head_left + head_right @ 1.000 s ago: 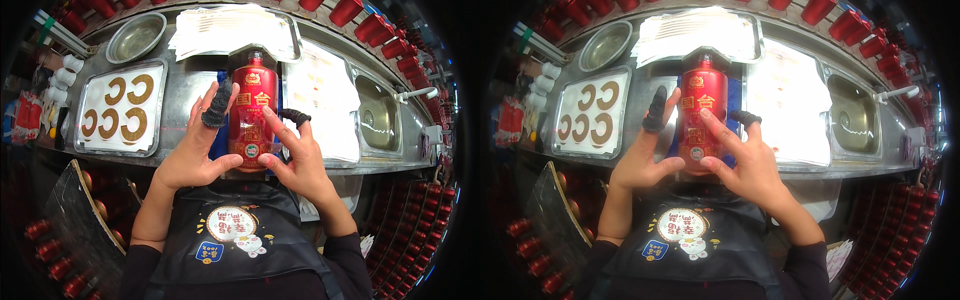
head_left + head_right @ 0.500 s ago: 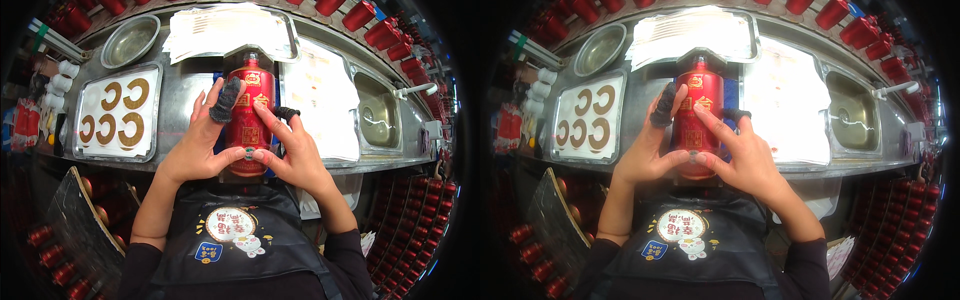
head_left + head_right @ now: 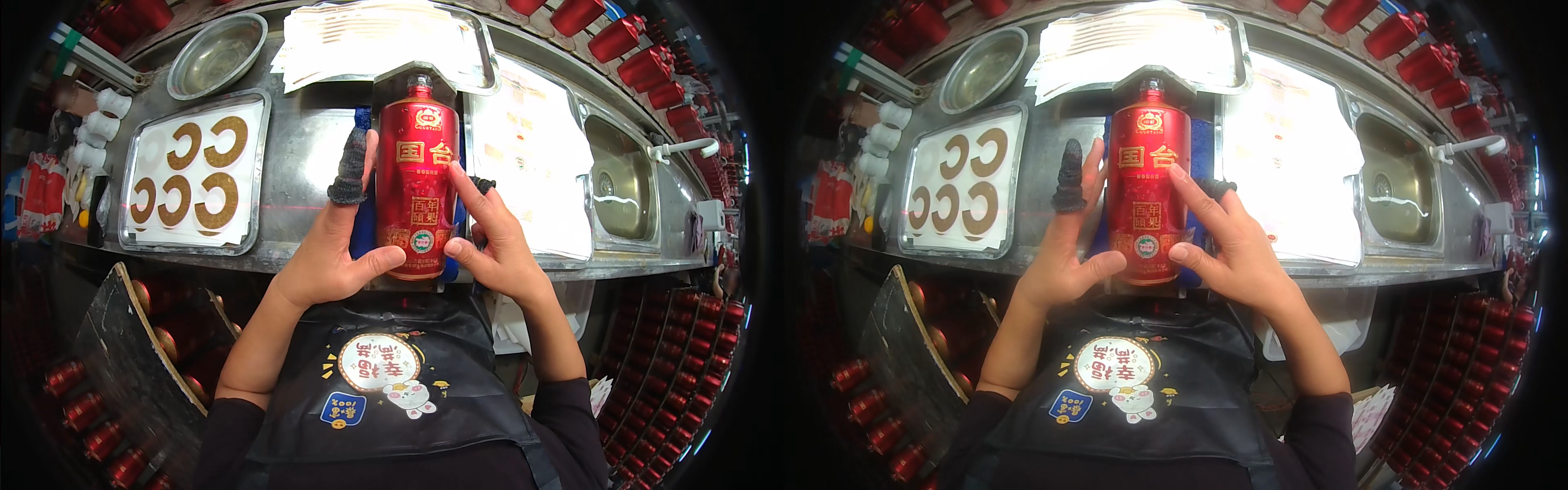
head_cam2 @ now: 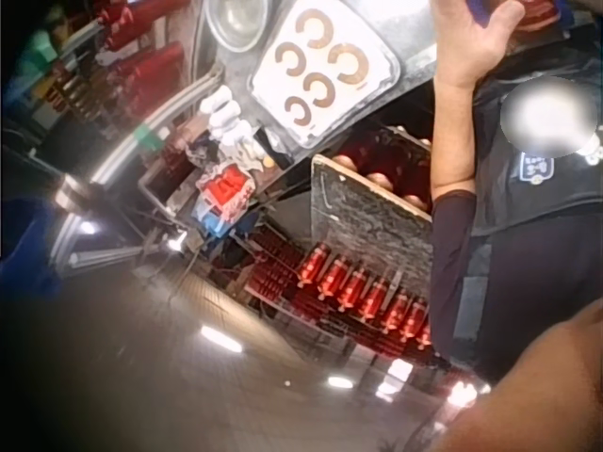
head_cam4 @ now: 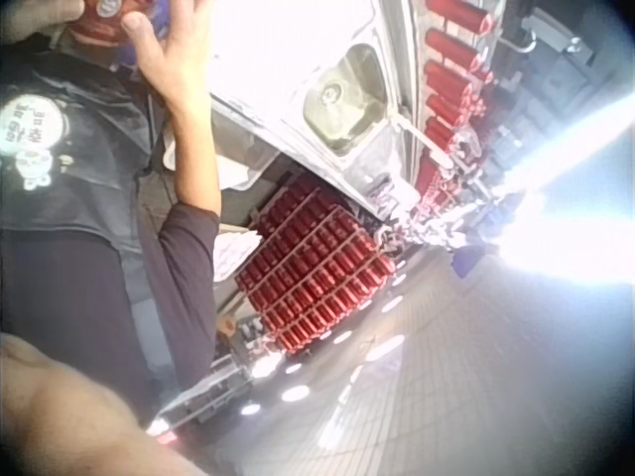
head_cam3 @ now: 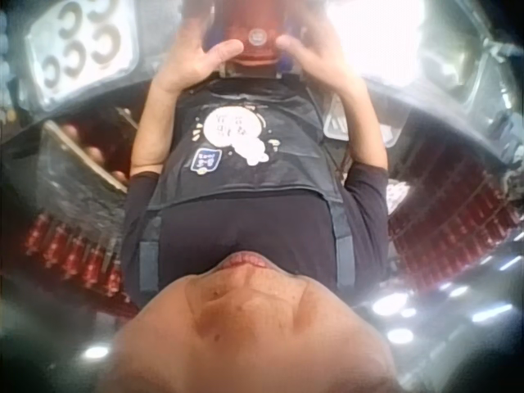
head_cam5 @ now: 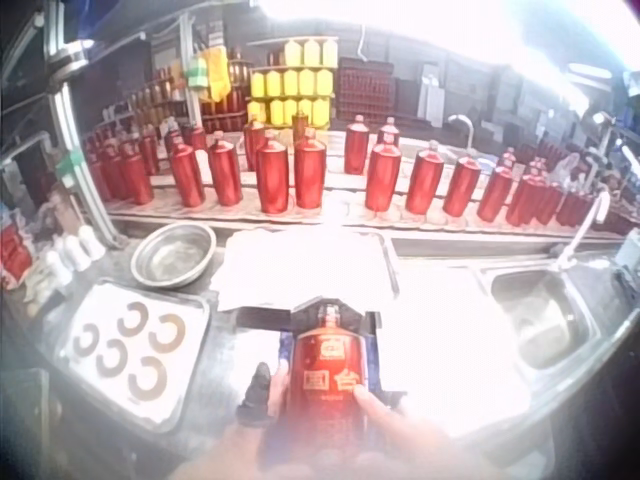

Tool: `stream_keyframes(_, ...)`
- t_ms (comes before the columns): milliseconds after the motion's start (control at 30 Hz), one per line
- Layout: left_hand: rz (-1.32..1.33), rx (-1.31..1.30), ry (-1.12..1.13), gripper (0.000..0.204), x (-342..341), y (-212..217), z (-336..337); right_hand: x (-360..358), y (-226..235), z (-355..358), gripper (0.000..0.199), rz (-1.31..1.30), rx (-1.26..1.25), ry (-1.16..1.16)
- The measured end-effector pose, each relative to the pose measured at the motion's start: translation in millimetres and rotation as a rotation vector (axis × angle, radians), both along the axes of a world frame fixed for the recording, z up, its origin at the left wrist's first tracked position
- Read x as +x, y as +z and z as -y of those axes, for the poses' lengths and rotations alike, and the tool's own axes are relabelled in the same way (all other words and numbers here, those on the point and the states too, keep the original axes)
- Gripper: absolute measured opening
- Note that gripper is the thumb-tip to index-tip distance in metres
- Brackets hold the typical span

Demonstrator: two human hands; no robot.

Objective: The person applies gold circular labels to the necks of red cylindrical bottles, then affixes a rectangular label to the body of each bottle. They wipe the bottle surfaces with a cloth and place the finished bottles on a nearby table. The process is repeated for multiple bottles.

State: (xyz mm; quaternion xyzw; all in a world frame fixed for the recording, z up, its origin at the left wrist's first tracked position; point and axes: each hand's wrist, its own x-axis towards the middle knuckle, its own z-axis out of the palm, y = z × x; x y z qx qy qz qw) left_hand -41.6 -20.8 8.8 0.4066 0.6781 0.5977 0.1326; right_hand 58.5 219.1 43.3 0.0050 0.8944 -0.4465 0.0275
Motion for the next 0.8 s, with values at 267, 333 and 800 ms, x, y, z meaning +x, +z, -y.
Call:
stream_keyframes(267, -0.281, -0.217, 0.021, 0.08, -4.4, 9.6, -2.4, -5.5, 9.0, 8.5, 0.074, 0.001, 0.169, 0.031)
stream_keyframes(333, -0.278, -0.208, 0.018, 0.08, -4.1, 9.7, -2.2, -6.2, 10.9, 9.4, 0.074, -0.015, 0.171, 0.03)
stream_keyframes(800, -0.226, -0.179, 0.027, 0.081, -5.9, 5.9, -2.8, -11.5, 17.0, 14.2, 0.076, -0.013, 0.13, -0.015)
